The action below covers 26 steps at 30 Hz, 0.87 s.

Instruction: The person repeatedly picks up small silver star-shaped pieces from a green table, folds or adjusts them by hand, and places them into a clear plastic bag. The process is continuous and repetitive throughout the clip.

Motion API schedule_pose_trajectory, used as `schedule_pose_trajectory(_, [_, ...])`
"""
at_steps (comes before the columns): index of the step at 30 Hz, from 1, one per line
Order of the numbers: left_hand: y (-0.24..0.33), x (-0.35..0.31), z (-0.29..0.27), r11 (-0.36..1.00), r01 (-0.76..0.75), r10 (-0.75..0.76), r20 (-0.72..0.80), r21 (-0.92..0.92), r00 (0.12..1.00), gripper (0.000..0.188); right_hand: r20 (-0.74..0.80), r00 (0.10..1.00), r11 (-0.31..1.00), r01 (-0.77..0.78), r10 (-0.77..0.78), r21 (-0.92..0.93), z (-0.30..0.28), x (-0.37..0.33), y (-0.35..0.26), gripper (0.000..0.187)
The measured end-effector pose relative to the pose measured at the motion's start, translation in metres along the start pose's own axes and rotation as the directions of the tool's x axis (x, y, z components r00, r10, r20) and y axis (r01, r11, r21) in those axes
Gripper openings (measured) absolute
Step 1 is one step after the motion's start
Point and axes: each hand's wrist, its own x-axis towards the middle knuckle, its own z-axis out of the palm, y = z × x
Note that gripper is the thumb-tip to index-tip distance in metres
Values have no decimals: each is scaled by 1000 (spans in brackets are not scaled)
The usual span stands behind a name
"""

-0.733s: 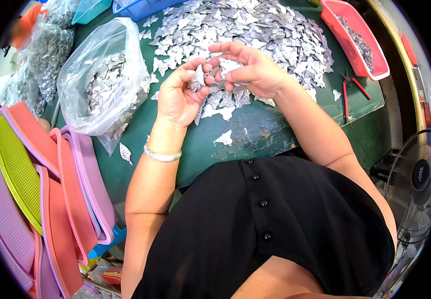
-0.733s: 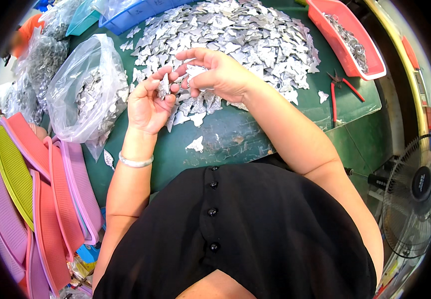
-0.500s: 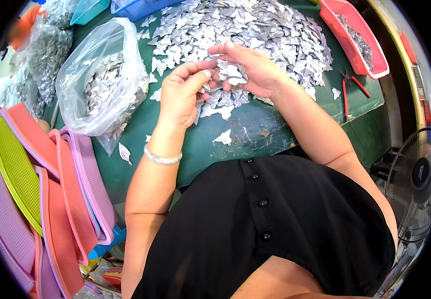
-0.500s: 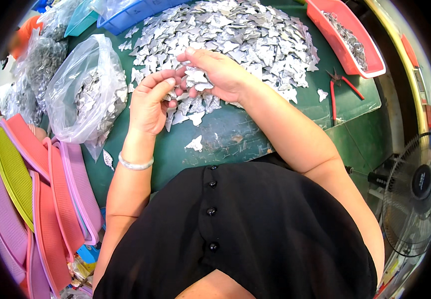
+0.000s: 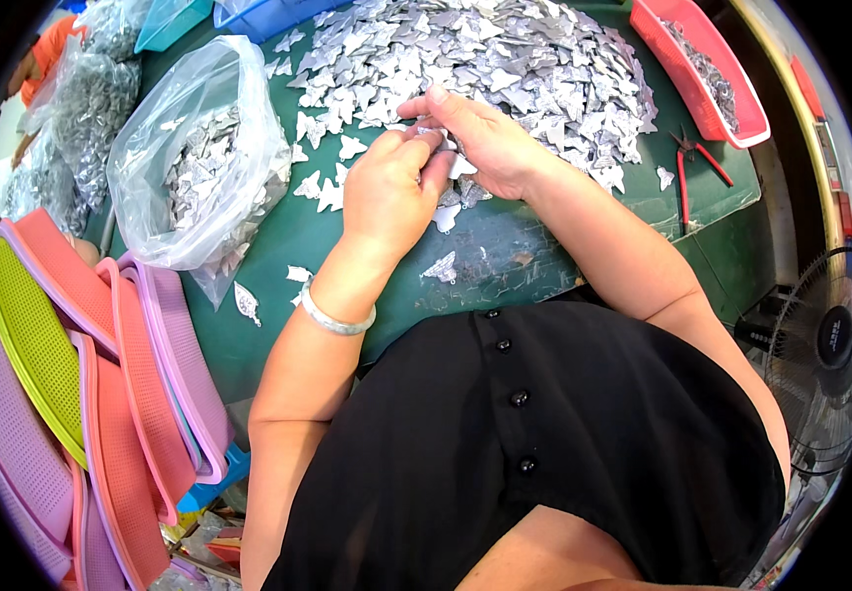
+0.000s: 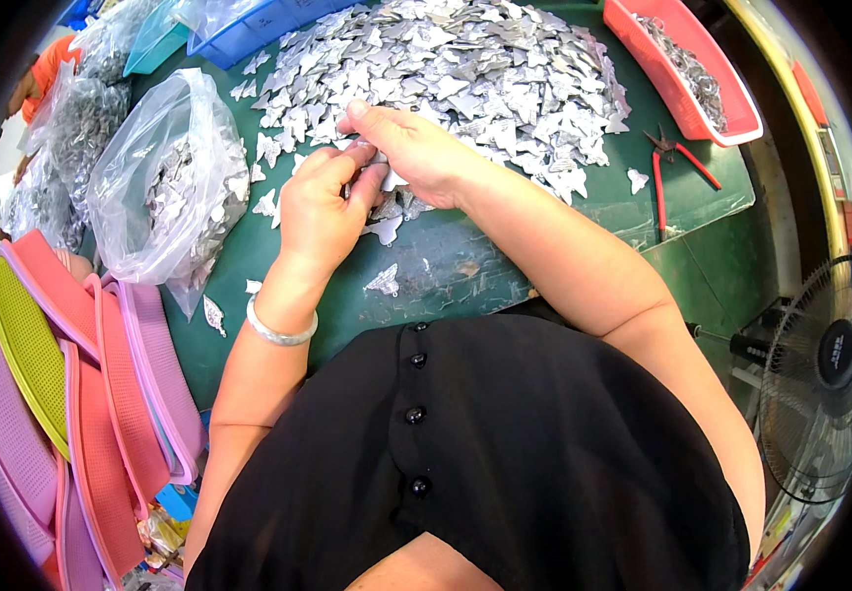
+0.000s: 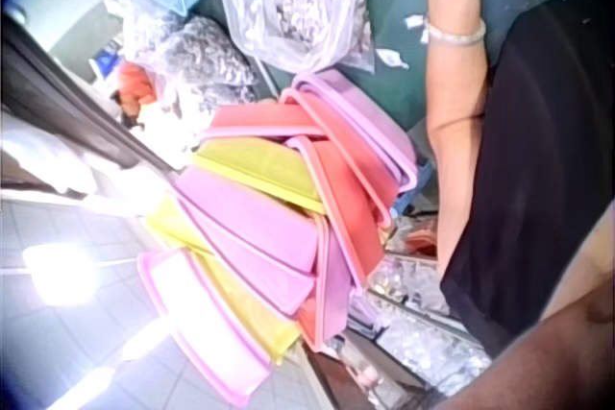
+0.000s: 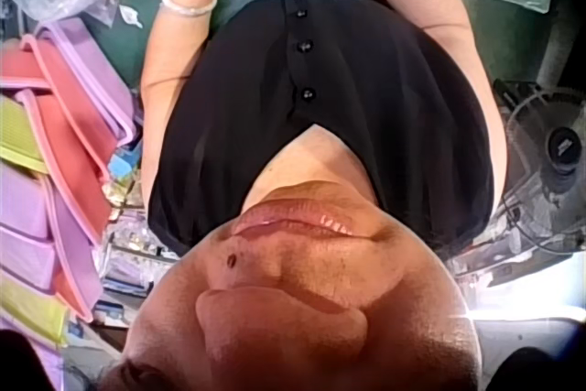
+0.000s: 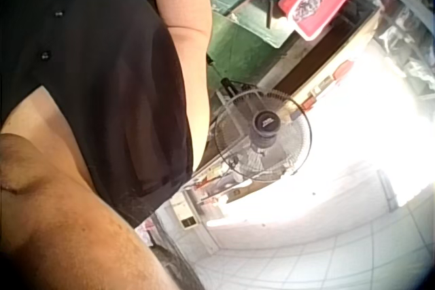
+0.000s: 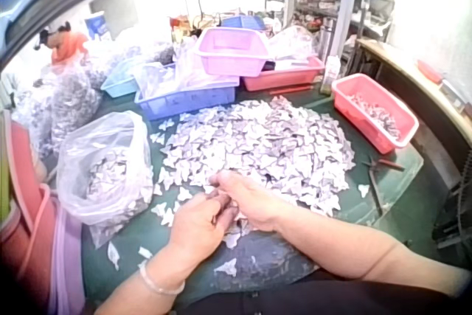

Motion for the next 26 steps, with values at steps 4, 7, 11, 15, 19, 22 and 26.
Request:
schedule_pose_trajectory(4, [-8, 4, -2, 967, 109, -128, -71, -232, 989, 15, 12, 997, 996, -71, 70, 60, -2, -2, -5, 54])
schedule_pose_trajectory(7, [-12, 6, -4, 507, 502, -539, 197, -701, 819, 13, 25, 998, 990, -63, 61, 126, -3, 0, -4, 52])
schedule_pose_trajectory(11, [-21, 8, -9, 229, 594, -636, 344, -771, 691, 11, 54, 998, 984, -52, 44, 168, -8, 3, -3, 43])
schedule_pose_trajectory(15, [-22, 9, -12, 120, 598, -645, 395, -793, 654, 10, 73, 996, 972, -60, 45, 225, -10, 3, -7, 30])
schedule_pose_trajectory(19, [-28, 9, -11, 11, 571, -631, 438, -821, 641, 9, 30, 1000, 982, -9, 4, 187, -12, 3, -7, 28])
schedule_pose_trajectory(22, [-35, 8, -12, -66, 528, -606, 455, -847, 652, 8, 24, 998, 998, 58, -58, 13, -17, 3, -8, 29])
schedule_pose_trajectory(26, [-35, 8, -13, -129, 538, -624, 490, -833, 608, 11, 47, 997, 996, 51, -54, 80, -21, 4, -10, 30])
